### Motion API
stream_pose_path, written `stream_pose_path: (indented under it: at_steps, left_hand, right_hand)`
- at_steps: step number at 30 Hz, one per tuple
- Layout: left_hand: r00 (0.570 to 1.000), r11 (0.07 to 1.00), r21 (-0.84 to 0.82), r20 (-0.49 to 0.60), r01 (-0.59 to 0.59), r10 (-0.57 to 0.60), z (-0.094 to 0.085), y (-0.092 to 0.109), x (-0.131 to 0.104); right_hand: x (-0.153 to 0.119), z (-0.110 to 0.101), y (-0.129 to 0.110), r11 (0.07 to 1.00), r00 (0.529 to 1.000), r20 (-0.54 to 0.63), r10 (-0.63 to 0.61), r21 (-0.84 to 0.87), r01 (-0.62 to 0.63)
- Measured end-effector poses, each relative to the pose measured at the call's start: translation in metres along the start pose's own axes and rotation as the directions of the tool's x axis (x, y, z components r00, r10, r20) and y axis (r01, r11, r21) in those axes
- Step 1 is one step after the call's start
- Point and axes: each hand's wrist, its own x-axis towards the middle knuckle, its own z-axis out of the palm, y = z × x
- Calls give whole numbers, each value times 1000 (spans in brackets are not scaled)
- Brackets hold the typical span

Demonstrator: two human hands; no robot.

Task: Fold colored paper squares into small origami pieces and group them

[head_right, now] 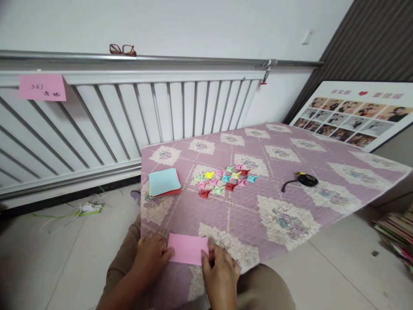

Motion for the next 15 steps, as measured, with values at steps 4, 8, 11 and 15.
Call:
stream_pose_path:
  at_steps: [4,8,11,15]
  left_hand:
    - [1000,1000,19,16,0,0,-3,2,1]
    - [999,999,38,33,5,-7,-5,4,2]
    - [999,999,49,40,3,-5,-6,4,3]
    - [999,998,61,45,5,-8,-5,5,4]
  right_hand:
    - [1,-1,-2,1000,1000,5,-2,-27,2]
    - [1,-2,-4,999,1000,29,1,-52,0]
    - [1,-3,-4,998,1000,24,-10,-68,11]
    - [1,-2,-4,997,1000,16,-13,-78,14]
